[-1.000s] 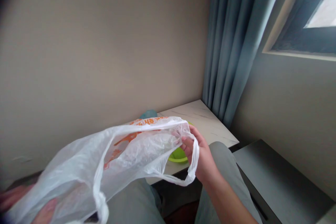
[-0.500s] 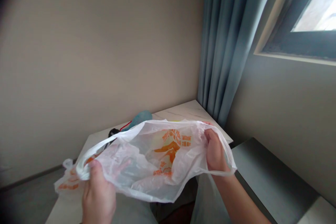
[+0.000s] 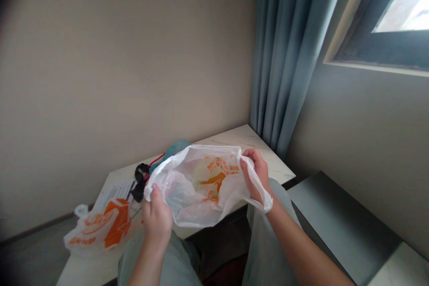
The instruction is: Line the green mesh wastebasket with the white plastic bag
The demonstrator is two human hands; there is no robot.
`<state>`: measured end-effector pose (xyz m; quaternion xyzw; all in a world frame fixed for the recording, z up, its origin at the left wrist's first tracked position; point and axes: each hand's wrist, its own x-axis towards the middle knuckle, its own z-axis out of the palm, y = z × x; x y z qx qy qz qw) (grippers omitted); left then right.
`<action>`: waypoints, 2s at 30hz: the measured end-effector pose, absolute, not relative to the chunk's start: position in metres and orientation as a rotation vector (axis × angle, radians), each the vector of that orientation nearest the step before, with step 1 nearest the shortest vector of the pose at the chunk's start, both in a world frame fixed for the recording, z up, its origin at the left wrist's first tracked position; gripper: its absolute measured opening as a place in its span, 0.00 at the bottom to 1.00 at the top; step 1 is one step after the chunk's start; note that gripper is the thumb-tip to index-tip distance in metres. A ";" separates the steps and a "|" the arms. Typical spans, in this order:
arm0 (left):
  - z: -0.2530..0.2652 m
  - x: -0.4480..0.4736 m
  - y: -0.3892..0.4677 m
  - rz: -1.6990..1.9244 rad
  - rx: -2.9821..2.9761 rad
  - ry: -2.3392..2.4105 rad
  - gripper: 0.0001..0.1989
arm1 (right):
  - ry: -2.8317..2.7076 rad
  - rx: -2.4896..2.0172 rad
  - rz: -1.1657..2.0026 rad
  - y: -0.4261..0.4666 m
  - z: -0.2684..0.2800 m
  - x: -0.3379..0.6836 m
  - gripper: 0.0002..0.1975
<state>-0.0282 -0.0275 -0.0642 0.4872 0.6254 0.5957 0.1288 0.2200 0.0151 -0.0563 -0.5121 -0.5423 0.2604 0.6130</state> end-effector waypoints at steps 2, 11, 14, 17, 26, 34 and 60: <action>-0.073 -0.030 -0.022 1.601 1.451 1.872 0.22 | -1.379 -1.254 0.520 0.026 -0.075 0.222 0.10; -0.123 -0.044 -0.015 1.039 1.519 2.185 0.27 | -1.734 -1.665 0.476 0.058 -0.135 0.226 0.12; -0.137 -0.048 -0.005 0.911 1.571 2.210 0.26 | -1.689 -1.862 0.482 0.068 -0.138 0.228 0.12; -0.149 -0.052 0.008 0.789 1.590 2.239 0.24 | -1.630 -1.953 0.516 0.073 -0.138 0.232 0.10; -0.118 -0.052 -0.009 0.838 2.142 2.330 0.35 | -0.976 -1.515 0.785 0.065 -0.114 0.290 0.19; -0.062 -0.002 0.014 0.814 2.589 1.906 0.25 | -1.486 -1.426 0.258 0.088 -0.042 0.247 0.19; -0.165 -0.029 0.108 0.605 2.073 2.081 0.21 | -2.023 -2.014 0.470 0.136 -0.169 0.233 0.17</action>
